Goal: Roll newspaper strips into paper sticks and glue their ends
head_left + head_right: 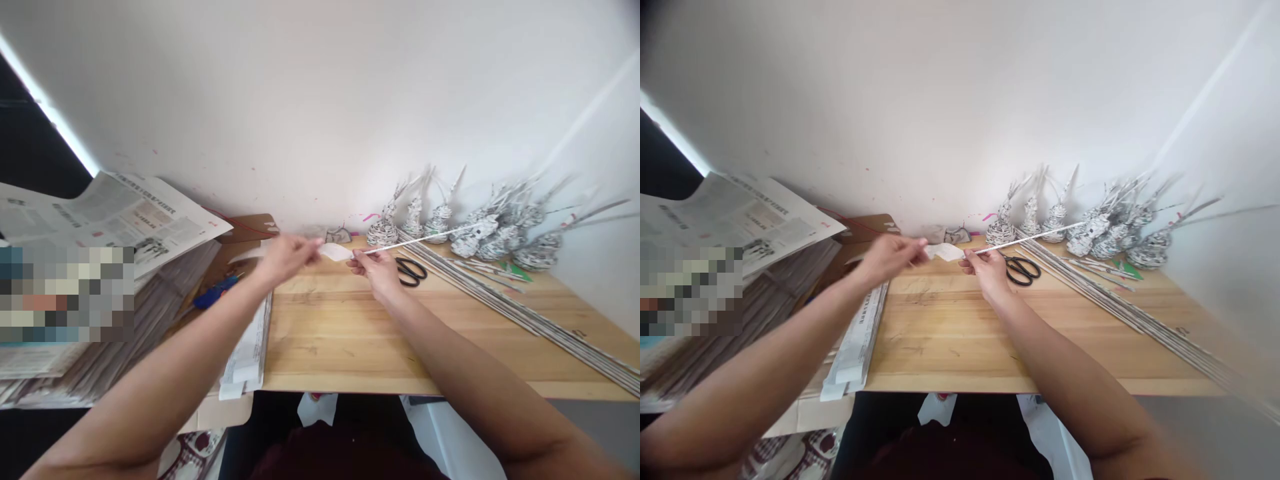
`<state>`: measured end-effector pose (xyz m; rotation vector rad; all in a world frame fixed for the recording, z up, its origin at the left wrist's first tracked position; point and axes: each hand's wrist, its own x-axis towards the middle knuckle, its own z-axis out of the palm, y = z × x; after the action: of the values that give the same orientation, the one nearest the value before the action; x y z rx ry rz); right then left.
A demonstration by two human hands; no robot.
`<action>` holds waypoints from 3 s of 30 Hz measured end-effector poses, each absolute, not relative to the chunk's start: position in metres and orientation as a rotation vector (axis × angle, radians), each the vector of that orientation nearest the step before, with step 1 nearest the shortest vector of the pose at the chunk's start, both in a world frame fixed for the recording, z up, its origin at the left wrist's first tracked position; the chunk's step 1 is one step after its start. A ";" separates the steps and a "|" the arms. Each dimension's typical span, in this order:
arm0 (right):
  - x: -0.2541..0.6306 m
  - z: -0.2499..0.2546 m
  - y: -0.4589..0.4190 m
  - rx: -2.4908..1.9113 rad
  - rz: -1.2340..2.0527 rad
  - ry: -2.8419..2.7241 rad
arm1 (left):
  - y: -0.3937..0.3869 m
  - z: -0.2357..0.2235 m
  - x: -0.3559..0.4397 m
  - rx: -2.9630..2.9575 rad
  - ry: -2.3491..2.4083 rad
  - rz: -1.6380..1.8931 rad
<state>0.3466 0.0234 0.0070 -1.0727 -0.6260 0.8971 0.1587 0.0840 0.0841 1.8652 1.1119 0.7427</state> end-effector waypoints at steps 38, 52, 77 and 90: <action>0.319 0.008 0.003 -1.257 1.171 -1.131 | 0.064 0.001 0.201 0.579 0.618 1.122; 0.353 0.029 0.000 -1.600 -0.243 -1.886 | 0.067 0.002 0.198 0.573 0.651 1.107; 0.359 0.038 -0.005 -1.685 0.192 -1.938 | 0.071 0.001 0.196 0.594 0.640 1.093; 0.357 0.039 -0.006 -1.674 0.219 -1.963 | 0.072 0.001 0.194 0.604 0.625 1.082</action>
<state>0.3573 -0.0059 0.0394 -1.6744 -1.9633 0.2191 0.1944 0.0724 0.0009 0.6045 0.6248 1.0822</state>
